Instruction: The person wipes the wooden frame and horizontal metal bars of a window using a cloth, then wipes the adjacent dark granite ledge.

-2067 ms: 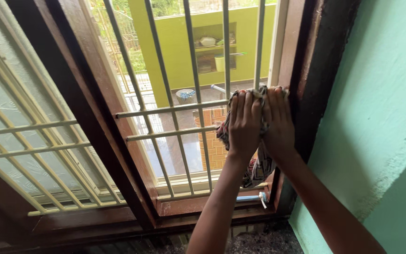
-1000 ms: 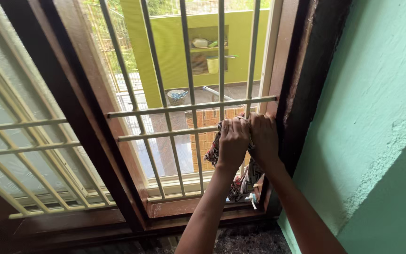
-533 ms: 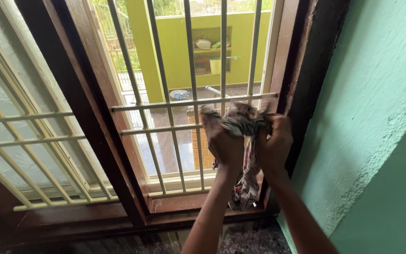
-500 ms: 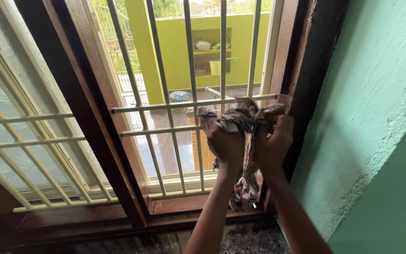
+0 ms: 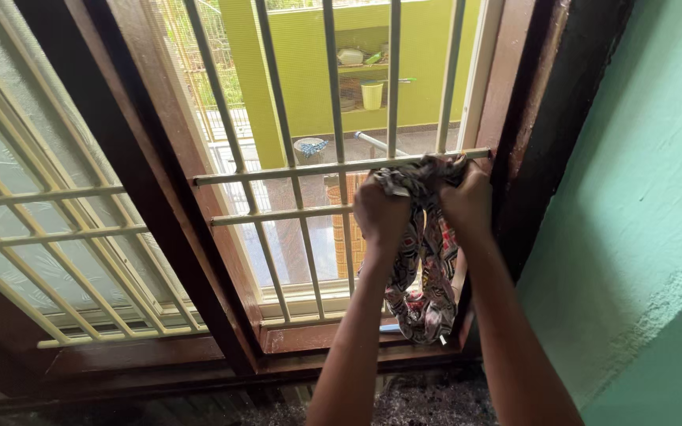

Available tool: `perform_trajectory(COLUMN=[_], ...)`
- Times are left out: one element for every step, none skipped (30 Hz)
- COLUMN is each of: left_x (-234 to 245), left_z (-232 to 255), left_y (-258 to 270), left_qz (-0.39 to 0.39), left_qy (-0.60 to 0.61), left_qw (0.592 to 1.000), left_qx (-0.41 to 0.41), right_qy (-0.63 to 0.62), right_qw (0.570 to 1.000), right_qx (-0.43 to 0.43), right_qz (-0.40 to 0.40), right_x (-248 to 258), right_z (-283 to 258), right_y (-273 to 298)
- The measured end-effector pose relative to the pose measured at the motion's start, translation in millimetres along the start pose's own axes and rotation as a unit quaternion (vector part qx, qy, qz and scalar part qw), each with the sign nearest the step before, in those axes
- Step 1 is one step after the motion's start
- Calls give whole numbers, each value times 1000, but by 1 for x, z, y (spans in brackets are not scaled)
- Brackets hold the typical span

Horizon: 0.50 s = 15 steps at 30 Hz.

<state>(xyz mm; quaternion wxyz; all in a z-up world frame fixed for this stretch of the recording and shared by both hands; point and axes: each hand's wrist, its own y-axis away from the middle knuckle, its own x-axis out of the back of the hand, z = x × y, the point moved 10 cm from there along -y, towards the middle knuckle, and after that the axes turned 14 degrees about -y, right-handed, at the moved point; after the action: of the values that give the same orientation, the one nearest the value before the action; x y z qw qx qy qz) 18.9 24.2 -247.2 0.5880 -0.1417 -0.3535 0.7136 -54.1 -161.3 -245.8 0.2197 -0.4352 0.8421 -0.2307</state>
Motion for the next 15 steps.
perform_trajectory(left_x=[-1,-6,-10,-12,-10,-9,-10,-10,-10,-5,1,5,13,15,16], left_z=[1,4,6,7,17,26,22,27,32,26,30,34,30,29,32], left_y=[2,7,8,11,16,21,23,27,34,39,50,61,61,61,64], left_qz=[2,-3,-5,-1,30,61,64,84,102,102,115,125,124,98,71], left_qy=[0,-73,-146,-146,-170,-194,-194,-251,-307,-307,-341,-372,-372,-348,-322], left_qw=[1000,997,989,989,984,974,974,955,930,930,901,866,866,870,872], left_qx=[1,10,17,17,-40,-96,-97,-137,-174,-173,-242,-309,-310,-335,-360], right_qy=[132,260,258,288,317,315,334,351,350,361,370,370,356,343,344], right_qw=[988,954,954,942,928,929,915,899,900,887,872,873,883,891,891], right_qx=[49,97,101,106,111,114,164,214,214,259,302,301,297,293,292], right_qz=[58,114,112,136,160,160,156,151,150,128,105,104,77,51,53], right_x=[4,4,-2,-4,-4,-7,-14,-20,-18,-22,-28,-28,-30,-33,-35], right_z=[-14,-31,-35,-39,-42,-40,-45,-50,-47,-51,-55,-55,-53,-52,-52], right_y=[5,13,15,18,24,31,44,56,64,74,85,91,96,101,109])
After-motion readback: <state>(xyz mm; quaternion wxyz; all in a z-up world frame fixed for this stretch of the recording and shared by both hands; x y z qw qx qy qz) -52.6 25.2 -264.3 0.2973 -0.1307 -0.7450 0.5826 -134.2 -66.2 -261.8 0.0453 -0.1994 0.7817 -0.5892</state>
